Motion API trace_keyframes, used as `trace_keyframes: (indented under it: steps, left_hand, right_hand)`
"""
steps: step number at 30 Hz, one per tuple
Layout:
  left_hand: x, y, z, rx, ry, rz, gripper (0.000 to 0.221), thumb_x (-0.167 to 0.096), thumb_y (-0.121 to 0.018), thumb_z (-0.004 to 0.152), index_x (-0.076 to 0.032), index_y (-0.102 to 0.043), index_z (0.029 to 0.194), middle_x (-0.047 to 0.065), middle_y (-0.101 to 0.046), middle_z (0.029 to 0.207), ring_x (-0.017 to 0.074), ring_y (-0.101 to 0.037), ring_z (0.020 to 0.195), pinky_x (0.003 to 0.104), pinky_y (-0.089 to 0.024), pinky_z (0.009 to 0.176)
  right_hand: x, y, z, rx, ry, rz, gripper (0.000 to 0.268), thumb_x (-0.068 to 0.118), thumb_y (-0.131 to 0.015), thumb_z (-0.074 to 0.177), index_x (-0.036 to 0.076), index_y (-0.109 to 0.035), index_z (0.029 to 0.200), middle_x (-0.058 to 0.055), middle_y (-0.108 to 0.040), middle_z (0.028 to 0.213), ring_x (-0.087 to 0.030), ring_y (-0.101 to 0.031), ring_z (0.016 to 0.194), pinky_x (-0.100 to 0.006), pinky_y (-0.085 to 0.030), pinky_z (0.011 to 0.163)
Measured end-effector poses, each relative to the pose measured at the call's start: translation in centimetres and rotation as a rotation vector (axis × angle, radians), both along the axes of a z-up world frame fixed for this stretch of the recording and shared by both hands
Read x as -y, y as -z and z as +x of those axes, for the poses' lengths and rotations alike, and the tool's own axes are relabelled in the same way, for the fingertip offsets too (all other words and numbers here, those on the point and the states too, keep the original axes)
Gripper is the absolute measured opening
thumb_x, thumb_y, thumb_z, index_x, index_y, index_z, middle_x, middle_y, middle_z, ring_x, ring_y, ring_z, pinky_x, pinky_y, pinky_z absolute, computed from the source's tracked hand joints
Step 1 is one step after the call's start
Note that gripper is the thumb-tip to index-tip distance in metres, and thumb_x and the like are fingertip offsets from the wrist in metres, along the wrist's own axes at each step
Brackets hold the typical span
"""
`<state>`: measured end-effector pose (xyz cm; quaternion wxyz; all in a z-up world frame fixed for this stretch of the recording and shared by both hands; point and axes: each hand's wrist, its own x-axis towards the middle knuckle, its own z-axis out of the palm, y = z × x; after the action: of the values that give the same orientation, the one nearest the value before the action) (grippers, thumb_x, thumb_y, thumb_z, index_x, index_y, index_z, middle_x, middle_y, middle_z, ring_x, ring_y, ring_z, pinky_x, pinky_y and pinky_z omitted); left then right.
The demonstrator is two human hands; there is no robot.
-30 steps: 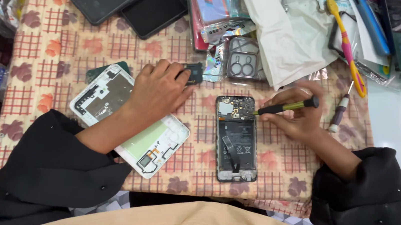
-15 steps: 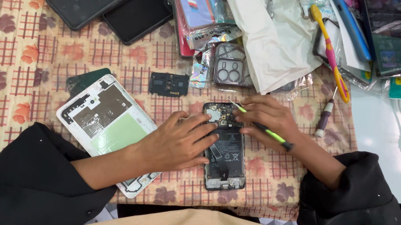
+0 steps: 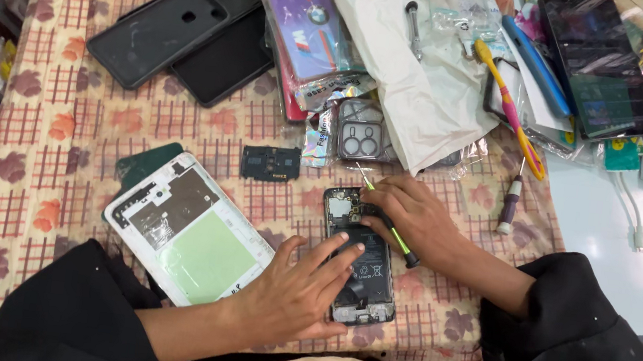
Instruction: The person uses a screwdriver to remove screws from a smartphone's internal metal bracket and lifts the bracket off the motherboard. They then use a toothbrush to clean dust from the phone's interior and reattach the bracket, securing it with screws.
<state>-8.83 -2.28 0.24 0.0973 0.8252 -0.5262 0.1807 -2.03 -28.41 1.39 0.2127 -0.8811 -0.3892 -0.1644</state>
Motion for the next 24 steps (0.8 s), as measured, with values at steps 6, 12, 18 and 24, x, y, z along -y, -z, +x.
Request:
trace_keyframes:
  steps: [6, 12, 18, 24]
  left_hand:
    - [0.0, -0.2, 0.2, -0.05, -0.003, -0.025, 0.076, -0.068, -0.065, 0.082, 0.002, -0.071, 0.111, 0.019, -0.04, 0.16, 0.0351, -0.033, 0.148, 0.056, -0.041, 0.098]
    - [0.2, 0.0, -0.3, -0.044, -0.027, -0.011, 0.076, -0.066, -0.065, 0.083, 0.003, -0.071, 0.116, 0.018, -0.05, 0.151, 0.034, -0.037, 0.145, 0.056, -0.042, 0.097]
    - [0.1, 0.4, -0.6, -0.036, -0.033, -0.031, 0.076, -0.066, -0.064, 0.085, 0.003, -0.07, 0.116, 0.017, -0.058, 0.14, 0.0317, -0.045, 0.138, 0.055, -0.043, 0.099]
    - [0.0, 0.8, -0.7, -0.022, -0.033, -0.048, 0.072, -0.063, -0.063, 0.087, 0.003, -0.07, 0.117, 0.017, -0.062, 0.134, 0.0299, -0.051, 0.132, 0.048, -0.046, 0.096]
  right_hand:
    - [-1.0, 0.6, -0.1, -0.113, 0.046, 0.097, 0.032, 0.014, -0.076, 0.09, 0.003, -0.058, 0.115, -0.014, -0.065, 0.109, -0.034, -0.061, 0.106, -0.043, -0.052, 0.09]
    - [-2.3, 0.7, -0.1, -0.182, 0.134, 0.137, 0.029, 0.008, -0.074, 0.09, 0.001, -0.056, 0.112, -0.014, -0.065, 0.105, -0.036, -0.06, 0.101, -0.045, -0.051, 0.088]
    - [-2.0, 0.5, -0.5, -0.136, 0.119, 0.187, 0.027, -0.005, -0.065, 0.09, 0.002, -0.057, 0.115, -0.014, -0.066, 0.111, -0.036, -0.062, 0.108, -0.044, -0.052, 0.092]
    - [-1.9, 0.9, -0.6, 0.006, 0.118, 0.072, 0.038, -0.005, -0.071, 0.082, 0.005, -0.061, 0.117, -0.012, -0.066, 0.11, -0.035, -0.063, 0.107, -0.044, -0.052, 0.091]
